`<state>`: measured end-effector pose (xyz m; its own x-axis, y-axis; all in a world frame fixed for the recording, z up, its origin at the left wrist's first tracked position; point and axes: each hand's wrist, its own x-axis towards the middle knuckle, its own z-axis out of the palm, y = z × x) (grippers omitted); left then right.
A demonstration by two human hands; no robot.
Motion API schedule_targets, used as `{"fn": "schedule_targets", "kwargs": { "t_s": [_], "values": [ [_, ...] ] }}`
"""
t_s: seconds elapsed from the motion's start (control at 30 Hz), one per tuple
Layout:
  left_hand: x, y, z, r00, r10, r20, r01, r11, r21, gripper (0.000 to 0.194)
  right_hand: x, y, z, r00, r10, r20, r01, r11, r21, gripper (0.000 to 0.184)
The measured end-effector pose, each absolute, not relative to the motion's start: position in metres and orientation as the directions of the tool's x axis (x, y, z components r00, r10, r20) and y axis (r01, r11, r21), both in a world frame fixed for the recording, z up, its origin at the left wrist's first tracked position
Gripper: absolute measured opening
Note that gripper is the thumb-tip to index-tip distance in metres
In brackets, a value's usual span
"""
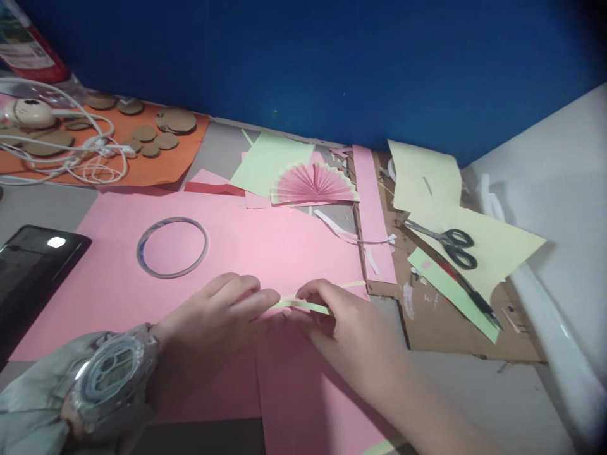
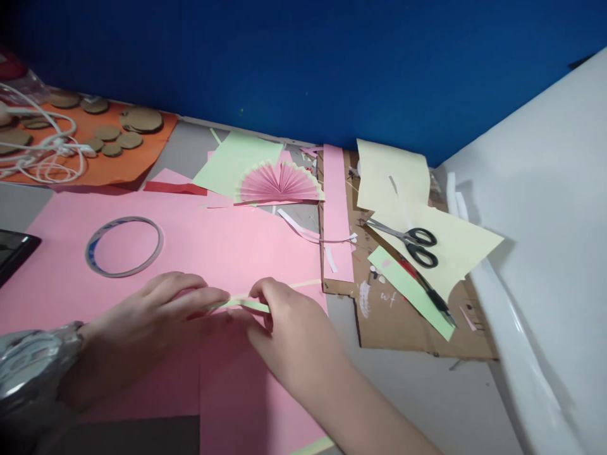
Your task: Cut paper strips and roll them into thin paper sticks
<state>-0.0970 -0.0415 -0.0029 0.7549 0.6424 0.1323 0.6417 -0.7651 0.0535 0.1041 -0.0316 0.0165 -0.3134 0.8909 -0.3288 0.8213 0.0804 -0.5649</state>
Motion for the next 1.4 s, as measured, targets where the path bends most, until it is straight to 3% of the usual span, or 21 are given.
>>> {"fn": "schedule_targets", "kwargs": {
  "t_s": [0.07, 0.23, 0.3, 0.7, 1.4],
  "values": [
    [-0.0969, -0.0426, -0.0029, 0.734, 0.662, 0.155, 0.65, -0.75, 0.123, 0.028, 0.1031, -0.0312, 0.0163, -0.324, 0.886, -0.331, 0.818, 0.087, -0.568, 0.015],
    [-0.0946, -0.0434, -0.0001, 0.55, 0.832, 0.066, 0.689, -0.497, 0.527, 0.017, 0.1033, -0.0322, 0.0141, -0.38, 0.868, -0.32, 0.804, 0.139, -0.578, 0.01],
    [-0.0936, -0.0415, 0.0001, 0.531, 0.847, 0.02, 0.686, -0.443, 0.577, 0.017, 0.1037, -0.0334, 0.0126, -0.403, 0.861, -0.311, 0.794, 0.16, -0.586, 0.008],
    [-0.0954, -0.0355, -0.0056, 0.56, 0.829, -0.01, 0.685, -0.456, 0.568, 0.017, 0.1043, -0.0338, 0.011, -0.548, 0.816, -0.182, 0.699, 0.328, -0.636, 0.017],
    [-0.0957, -0.035, -0.0032, 0.546, 0.837, -0.022, 0.688, -0.434, 0.582, 0.019, 0.105, -0.0325, 0.0175, -0.523, 0.82, -0.233, 0.671, 0.228, -0.705, 0.016]
  ]
}}
